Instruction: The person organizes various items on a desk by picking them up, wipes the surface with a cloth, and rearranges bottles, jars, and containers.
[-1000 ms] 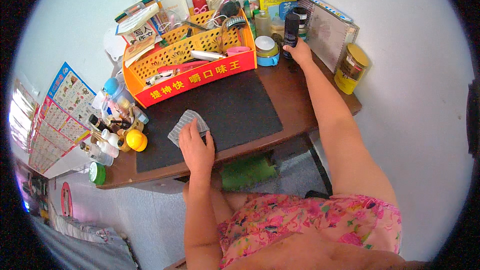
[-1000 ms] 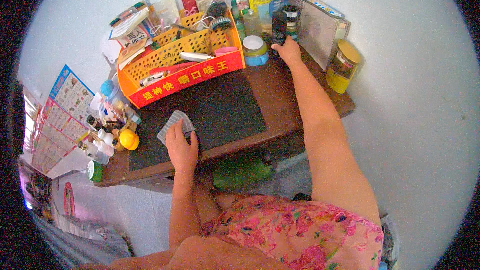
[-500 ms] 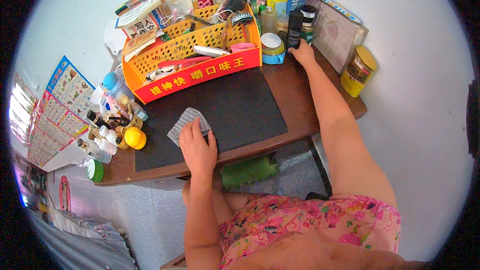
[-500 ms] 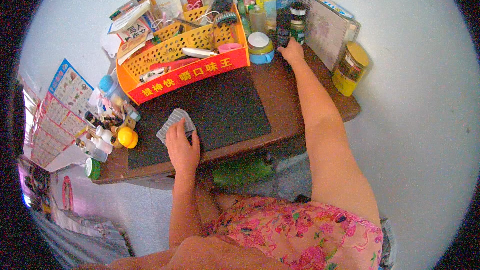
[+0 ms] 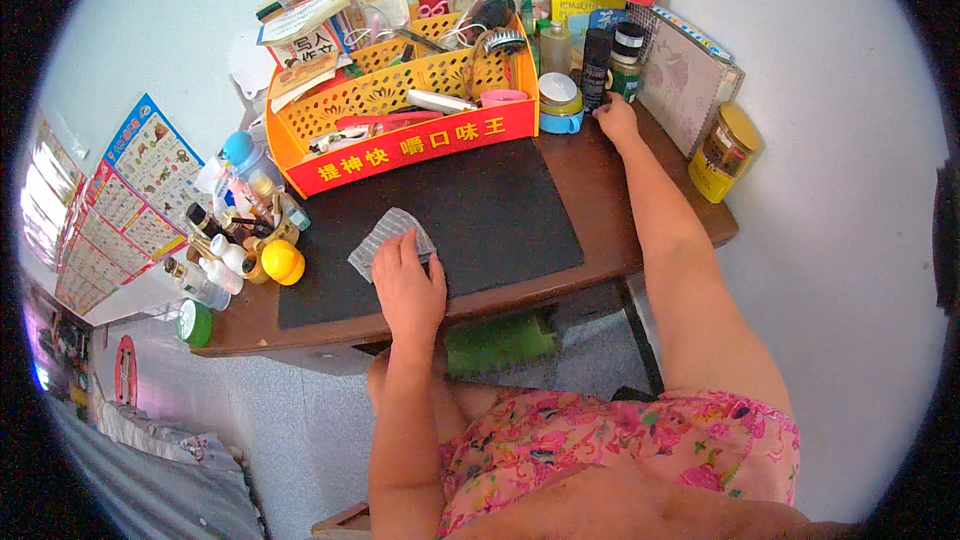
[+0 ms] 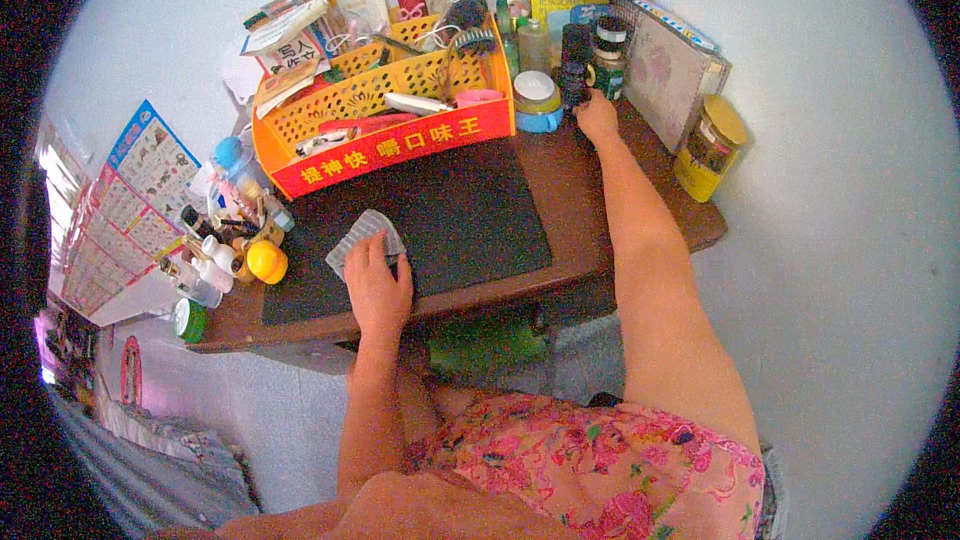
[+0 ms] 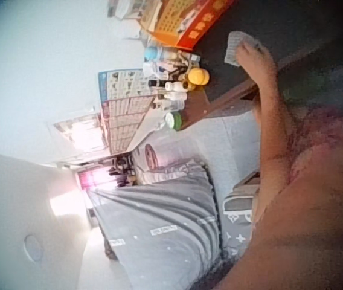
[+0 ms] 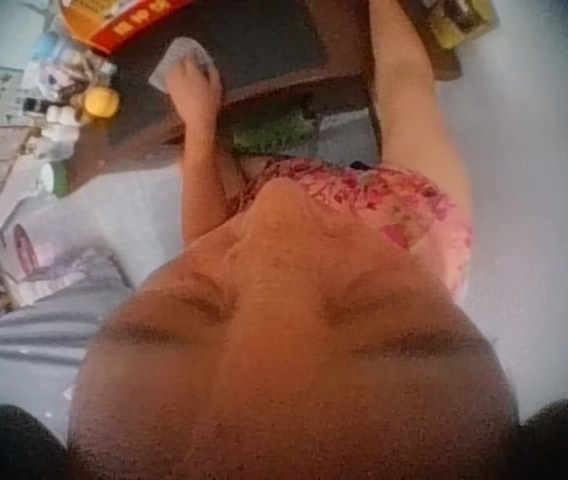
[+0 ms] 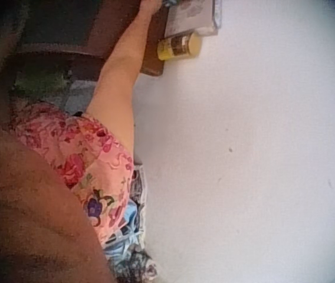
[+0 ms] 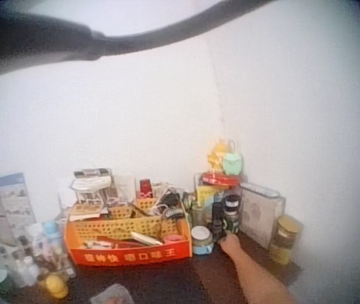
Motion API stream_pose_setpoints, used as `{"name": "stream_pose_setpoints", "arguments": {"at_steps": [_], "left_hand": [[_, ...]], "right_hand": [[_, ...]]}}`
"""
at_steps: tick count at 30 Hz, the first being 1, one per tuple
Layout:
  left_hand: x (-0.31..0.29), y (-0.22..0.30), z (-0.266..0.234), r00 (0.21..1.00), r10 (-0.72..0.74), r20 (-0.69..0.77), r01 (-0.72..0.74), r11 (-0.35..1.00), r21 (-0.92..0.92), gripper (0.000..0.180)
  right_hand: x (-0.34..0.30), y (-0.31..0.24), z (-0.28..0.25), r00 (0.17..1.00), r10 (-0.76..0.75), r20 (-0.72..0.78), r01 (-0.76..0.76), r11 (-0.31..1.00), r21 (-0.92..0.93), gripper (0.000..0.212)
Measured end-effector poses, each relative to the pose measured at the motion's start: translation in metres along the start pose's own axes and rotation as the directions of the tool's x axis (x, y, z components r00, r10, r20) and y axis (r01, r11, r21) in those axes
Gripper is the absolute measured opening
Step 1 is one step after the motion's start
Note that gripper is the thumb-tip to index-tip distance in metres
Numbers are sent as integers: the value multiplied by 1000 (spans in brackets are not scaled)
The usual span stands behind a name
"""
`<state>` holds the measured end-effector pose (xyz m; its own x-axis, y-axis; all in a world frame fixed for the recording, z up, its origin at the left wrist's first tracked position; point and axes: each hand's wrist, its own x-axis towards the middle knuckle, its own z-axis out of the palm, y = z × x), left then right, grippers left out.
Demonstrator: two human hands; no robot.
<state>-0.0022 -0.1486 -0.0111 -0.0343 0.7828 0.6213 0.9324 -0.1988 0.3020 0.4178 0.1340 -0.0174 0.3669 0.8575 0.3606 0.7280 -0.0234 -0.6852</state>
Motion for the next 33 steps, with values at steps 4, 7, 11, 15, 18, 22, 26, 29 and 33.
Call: {"name": "stream_pose_setpoints", "arguments": {"at_steps": [4, 7, 11, 15, 18, 22, 26, 29, 33], "left_hand": [[3, 4, 4, 1000, 17, -14, -18, 999, -30, 47], [0, -7, 11, 998, 30, -59, -30, 999, -12, 45], [-1, -10, 13, 999, -29, -44, 25, 996, -90, 40], [-5, -35, 5, 972, -42, -230, -27, 958, -286, 38], [-16, -29, 1, 924, -98, -370, -48, 929, -367, 40], [-46, -27, -30, 910, -79, -408, -117, 894, -433, 36], [-92, -61, -60, 881, -245, -405, 82, 922, -380, 35], [-108, -88, -70, 794, -413, -446, 247, 890, -384, 32], [-113, -118, -71, 715, -513, -475, 354, 852, -387, 32]], "right_hand": [[-9, 5, -13, 996, -14, -87, 10, 999, -46, 46], [-45, -24, -20, 984, -166, -60, 160, 983, -88, 32], [-125, -97, -33, 898, -439, 8, 439, 898, 35, 20], [-213, -183, -3, 642, -710, 290, 644, 704, 299, 29], [-254, -220, 22, 222, -926, 307, 869, 330, 369, 43], [-274, -259, 70, 47, -807, 589, 881, 311, 356, 49], [-271, -292, 127, 58, -789, 612, 838, 371, 399, 50], [-269, -304, 159, 128, -790, 600, 863, 387, 325, 50], [-267, -320, 184, 207, -792, 575, 871, 417, 261, 50]]}}
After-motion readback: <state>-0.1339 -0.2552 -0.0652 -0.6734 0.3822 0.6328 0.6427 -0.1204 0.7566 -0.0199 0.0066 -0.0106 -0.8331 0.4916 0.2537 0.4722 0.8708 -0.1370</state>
